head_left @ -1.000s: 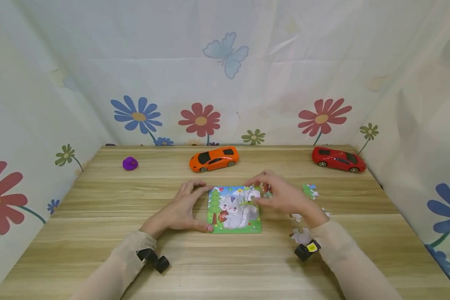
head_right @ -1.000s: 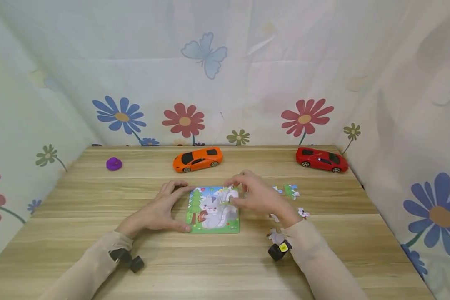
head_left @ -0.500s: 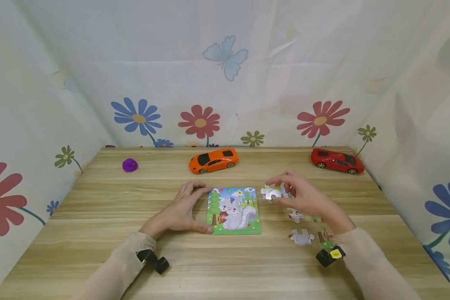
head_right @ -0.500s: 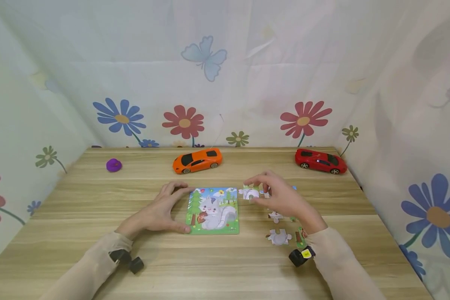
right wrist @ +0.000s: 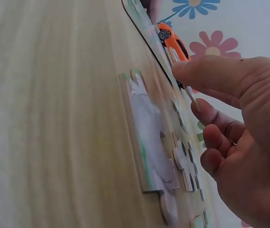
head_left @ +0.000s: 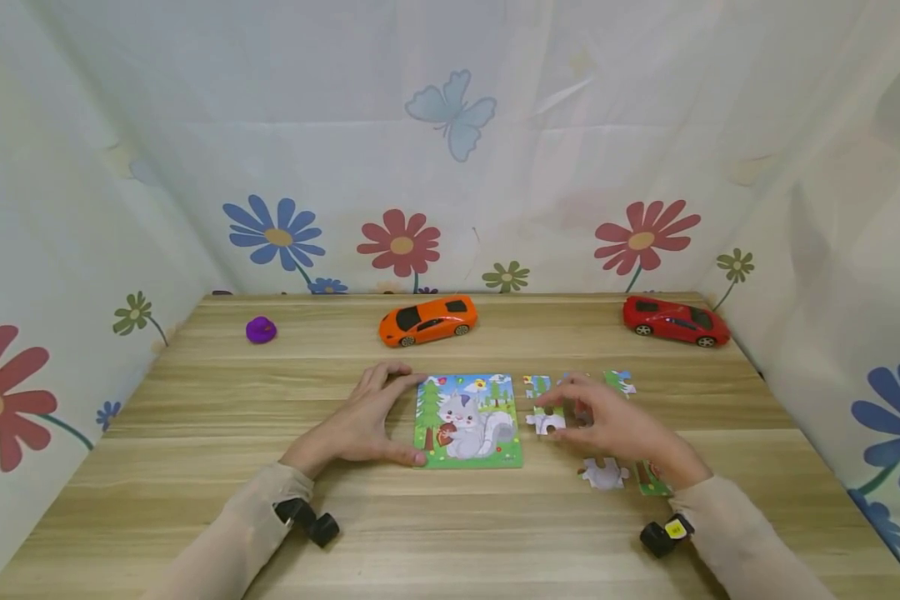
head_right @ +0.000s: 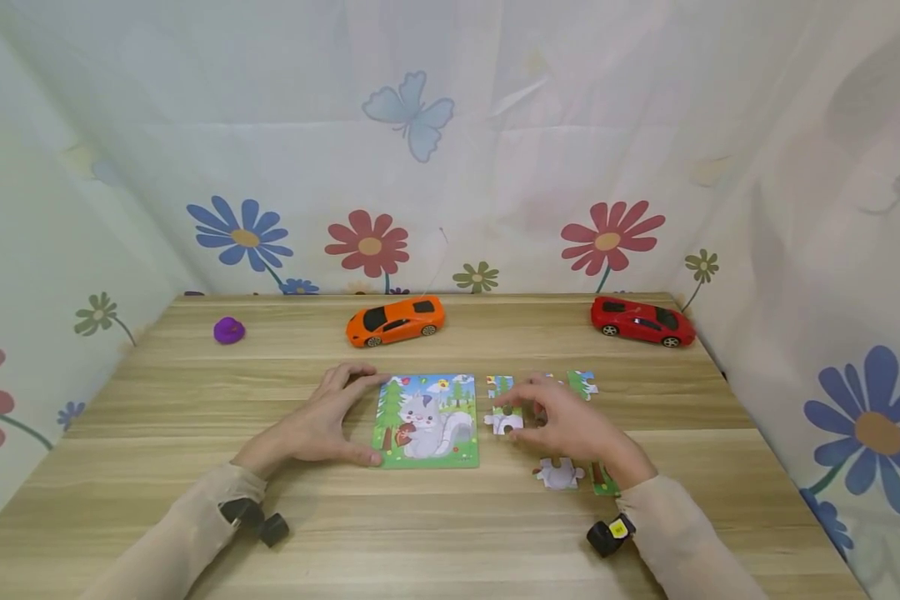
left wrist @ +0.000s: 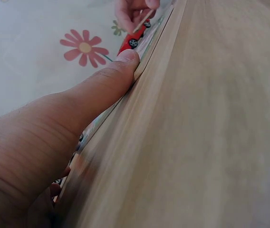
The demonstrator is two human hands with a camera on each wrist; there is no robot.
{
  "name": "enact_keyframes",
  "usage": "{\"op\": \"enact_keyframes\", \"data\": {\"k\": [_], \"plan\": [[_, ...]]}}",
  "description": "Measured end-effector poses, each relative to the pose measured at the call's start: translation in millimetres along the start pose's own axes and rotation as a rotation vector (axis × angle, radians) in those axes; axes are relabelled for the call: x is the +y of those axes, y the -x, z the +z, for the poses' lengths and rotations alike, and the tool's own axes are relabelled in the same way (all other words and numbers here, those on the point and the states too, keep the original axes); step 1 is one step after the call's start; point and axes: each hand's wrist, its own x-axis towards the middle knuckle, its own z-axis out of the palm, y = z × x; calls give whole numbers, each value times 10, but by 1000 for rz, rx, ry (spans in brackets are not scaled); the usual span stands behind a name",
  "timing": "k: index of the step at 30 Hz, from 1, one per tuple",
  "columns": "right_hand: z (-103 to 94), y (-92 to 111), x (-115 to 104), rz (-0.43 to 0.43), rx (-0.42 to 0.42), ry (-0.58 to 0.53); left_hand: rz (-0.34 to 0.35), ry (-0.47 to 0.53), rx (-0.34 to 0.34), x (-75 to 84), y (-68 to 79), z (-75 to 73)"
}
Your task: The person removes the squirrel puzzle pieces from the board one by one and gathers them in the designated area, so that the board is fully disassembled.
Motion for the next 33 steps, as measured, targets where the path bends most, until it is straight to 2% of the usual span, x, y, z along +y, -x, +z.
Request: {"op": "enact_keyframes", "data": {"k": [8, 20, 33], "plan": [[51, -3, 46, -30, -7, 33, -2, -5, -1, -24, -6, 22], [32, -13, 12, -22, -48, 33, 0, -1, 6, -29, -3, 21], [37, -18, 13, -15, -52, 47, 6, 8, 10, -30, -6, 21]]}}
